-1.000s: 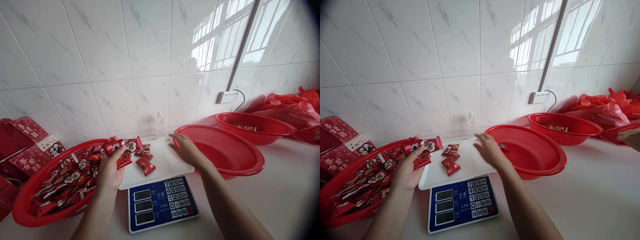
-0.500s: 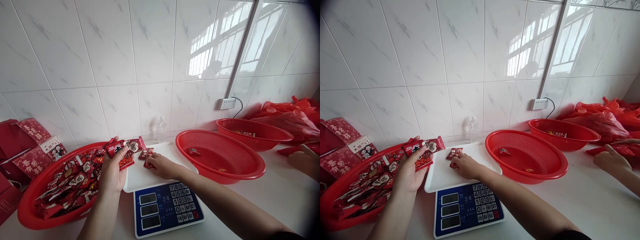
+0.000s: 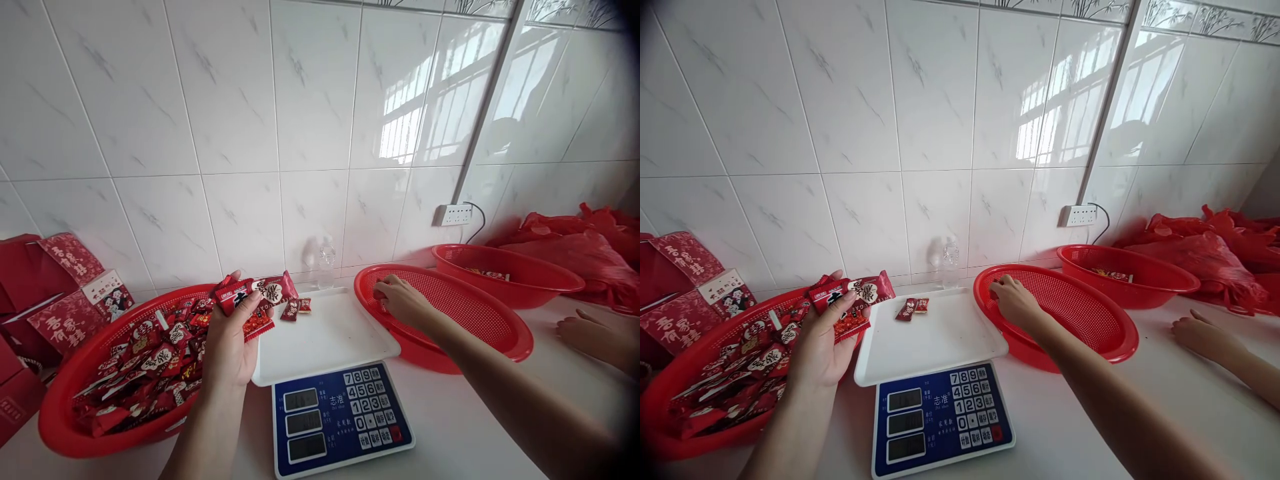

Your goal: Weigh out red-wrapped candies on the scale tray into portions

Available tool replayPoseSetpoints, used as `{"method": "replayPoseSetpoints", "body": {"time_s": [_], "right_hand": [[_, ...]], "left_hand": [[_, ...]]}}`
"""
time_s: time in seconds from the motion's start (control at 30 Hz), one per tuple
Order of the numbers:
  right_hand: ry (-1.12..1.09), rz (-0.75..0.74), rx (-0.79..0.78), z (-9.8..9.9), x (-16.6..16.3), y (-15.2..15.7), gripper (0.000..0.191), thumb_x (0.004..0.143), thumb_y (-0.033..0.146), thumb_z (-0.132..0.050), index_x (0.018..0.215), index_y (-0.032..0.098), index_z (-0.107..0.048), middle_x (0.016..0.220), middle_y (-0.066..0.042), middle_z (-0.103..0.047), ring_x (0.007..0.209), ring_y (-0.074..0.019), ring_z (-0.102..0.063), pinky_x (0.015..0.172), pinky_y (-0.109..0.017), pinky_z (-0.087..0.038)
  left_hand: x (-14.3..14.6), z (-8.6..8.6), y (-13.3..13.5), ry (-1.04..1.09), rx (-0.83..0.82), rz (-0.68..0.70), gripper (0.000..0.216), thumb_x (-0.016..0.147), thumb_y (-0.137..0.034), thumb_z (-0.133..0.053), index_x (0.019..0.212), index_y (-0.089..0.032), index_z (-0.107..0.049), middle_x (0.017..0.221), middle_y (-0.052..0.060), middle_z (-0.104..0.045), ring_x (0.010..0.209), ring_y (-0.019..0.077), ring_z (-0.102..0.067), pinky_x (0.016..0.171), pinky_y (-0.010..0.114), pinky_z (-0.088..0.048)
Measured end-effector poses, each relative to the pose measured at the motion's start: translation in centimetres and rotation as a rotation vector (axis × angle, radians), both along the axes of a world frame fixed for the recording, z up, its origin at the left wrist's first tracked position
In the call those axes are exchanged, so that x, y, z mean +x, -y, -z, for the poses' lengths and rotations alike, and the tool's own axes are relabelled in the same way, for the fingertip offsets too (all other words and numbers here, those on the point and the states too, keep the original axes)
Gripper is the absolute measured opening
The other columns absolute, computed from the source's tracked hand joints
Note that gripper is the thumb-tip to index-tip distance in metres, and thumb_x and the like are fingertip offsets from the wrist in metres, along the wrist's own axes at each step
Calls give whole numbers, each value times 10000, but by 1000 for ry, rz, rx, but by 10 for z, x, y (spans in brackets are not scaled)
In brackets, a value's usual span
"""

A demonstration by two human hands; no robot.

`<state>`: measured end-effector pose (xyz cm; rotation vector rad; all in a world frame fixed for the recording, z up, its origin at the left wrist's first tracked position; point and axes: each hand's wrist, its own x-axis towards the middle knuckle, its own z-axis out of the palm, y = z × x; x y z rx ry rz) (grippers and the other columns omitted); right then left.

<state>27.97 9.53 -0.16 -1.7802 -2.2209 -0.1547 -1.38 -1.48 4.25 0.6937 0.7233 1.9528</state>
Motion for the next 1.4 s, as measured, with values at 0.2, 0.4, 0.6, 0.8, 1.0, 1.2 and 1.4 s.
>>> {"method": "replayPoseSetpoints", "body": {"time_s": [0.2, 0.4, 0.6, 0.8, 1.0, 1.2, 1.4], "right_hand": [[-20, -204, -70, 6, -36, -1, 444, 896, 367, -456, 1304, 197, -503, 1427, -170, -360, 1330, -342, -275, 967, -518, -362], [-41, -505, -200, 10, -127, -8, 539, 888, 519, -433, 1372, 281, -410, 1412, -98, -404, 1302, -263, -343, 1001, -408, -344], [13, -546, -172, 26, -161, -16, 440, 912, 472, -409, 1284, 255, -498, 1271, -108, -531, 1191, -259, -447, 956, -413, -350], [80, -443, -124, 24, -148, -9, 335, 909, 416, -418, 1070, 191, -607, 1098, -133, -618, 953, -266, -593, 744, -348, -430], [67, -215, -78, 1, -102, -9, 414, 935, 483, -300, 1142, 221, -545, 1031, -116, -674, 845, -276, -634, 669, -347, -417], [9, 64, -110, -17, -24, -8, 516, 939, 488, -209, 1270, 183, -462, 995, -142, -681, 833, -292, -642, 646, -371, -445], [-5, 176, -180, -4, 24, 14, 635, 885, 561, -304, 1377, 172, -400, 1359, -184, -485, 1225, -395, -439, 826, -504, -451]], "left_hand": [[1, 3, -2, -1, -8, 14, 511, 570, -137, -808, 1034, -276, -646, 835, -22, -645, 736, 136, -611, 584, 242, -521], [4, 10, -11, -6, -32, 28, 504, 563, -120, -806, 1017, -257, -635, 863, -16, -650, 752, 141, -624, 591, 242, -510], [1, 15, -18, 12, -41, 46, 500, 579, -91, -787, 1020, -258, -622, 890, -13, -652, 754, 138, -626, 588, 241, -514], [2, 14, -18, -1, -55, 33, 481, 571, -81, -786, 997, -246, -636, 837, -18, -649, 710, 132, -624, 568, 233, -509], [2, 13, -17, -5, -44, 44, 465, 591, -97, -785, 1001, -250, -630, 857, -12, -645, 766, 142, -619, 588, 250, -524], [6, 15, -18, -16, -55, 63, 480, 573, -94, -791, 1002, -244, -635, 855, -16, -637, 749, 137, -613, 560, 227, -508], [9, 15, -15, -27, -67, 67, 490, 583, -92, -783, 1024, -244, -630, 838, -12, -637, 761, 144, -608, 568, 245, -523]]}}
